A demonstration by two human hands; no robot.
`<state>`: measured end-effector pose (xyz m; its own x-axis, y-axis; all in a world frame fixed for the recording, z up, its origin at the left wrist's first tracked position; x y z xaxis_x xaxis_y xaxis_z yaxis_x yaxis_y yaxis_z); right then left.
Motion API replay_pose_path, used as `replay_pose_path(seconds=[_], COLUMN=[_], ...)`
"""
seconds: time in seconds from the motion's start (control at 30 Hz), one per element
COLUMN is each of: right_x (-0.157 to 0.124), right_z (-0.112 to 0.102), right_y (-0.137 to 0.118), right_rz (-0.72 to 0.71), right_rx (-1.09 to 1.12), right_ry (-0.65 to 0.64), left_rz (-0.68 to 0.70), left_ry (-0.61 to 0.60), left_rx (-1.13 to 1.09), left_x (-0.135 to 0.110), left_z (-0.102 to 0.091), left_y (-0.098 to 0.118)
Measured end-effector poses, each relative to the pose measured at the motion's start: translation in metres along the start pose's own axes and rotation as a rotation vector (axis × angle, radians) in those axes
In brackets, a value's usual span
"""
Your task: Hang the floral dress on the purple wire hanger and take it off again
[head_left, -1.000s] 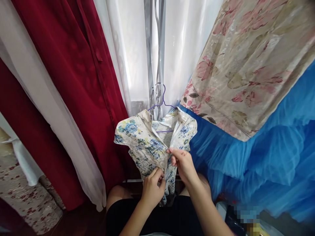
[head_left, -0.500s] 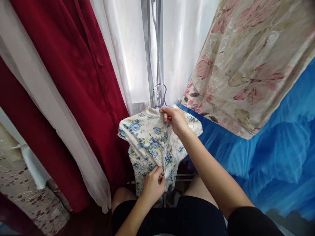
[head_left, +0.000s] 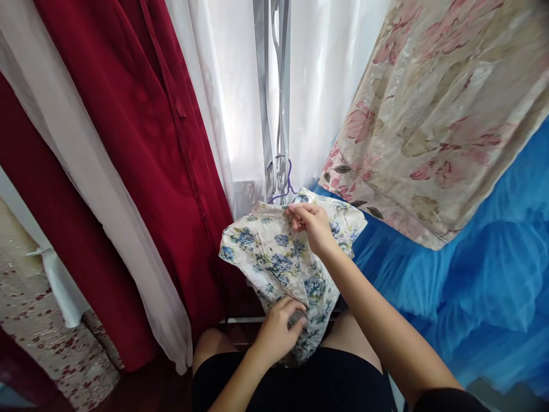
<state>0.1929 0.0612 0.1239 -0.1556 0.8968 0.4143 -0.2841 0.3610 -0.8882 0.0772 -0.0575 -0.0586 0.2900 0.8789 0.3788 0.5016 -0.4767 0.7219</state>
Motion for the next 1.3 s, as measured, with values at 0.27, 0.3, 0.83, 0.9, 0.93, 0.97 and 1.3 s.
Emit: replay_pose_path(seconds=[0.27,0.3,0.83,0.9,0.93,0.97,1.3], right_x=[-0.013,-0.014,0.001,-0.007,-0.013,-0.019,-0.074], right_z=[-0.015,-0.013,-0.02,-0.019,-0.017,-0.014,-0.035], right_y=[0.023,0.025,0.056,0.064,0.067,0.07,0.11], right_rz=[0.075,0.082,-0.016,0.024,0.035,0.048,0.17], right_rx=[-0.049,-0.053,-0.367,-0.358,-0.34,-0.318,0.135], right_ry=[-0.031,-0.037,-0.06,-0.081,-0.084,-0.09,0.232], left_rz=[0.283,0.324,0.351,0.244,0.18,0.124,-0.216], left_ry=[0.853,0.826,0.62,0.738,0.78,0.834,0.691], left_rx=[0.196,0.211,0.419,0.306,0.236,0.158,-0.267], left_x=[0.059,0.067,0.14,0.131,0.125,0.117,0.032], left_z=[-0.136,-0.141,-0.172,-0.201,-0.214,-0.225,-0.079], left_y=[0.033,0.044,0.085,0.054,0.033,0.009,-0.109])
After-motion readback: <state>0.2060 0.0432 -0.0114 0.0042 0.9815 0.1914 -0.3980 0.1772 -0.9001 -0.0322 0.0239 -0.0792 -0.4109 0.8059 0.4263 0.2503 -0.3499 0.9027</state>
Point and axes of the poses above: each hand's wrist, its own x-axis towards the middle knuckle, its own z-axis out of the palm, y = z × x, the point moved 3 cm from there along x, towards the middle knuckle, and after that the axes turned 2 degrees about -y, right-handed, at the moved point
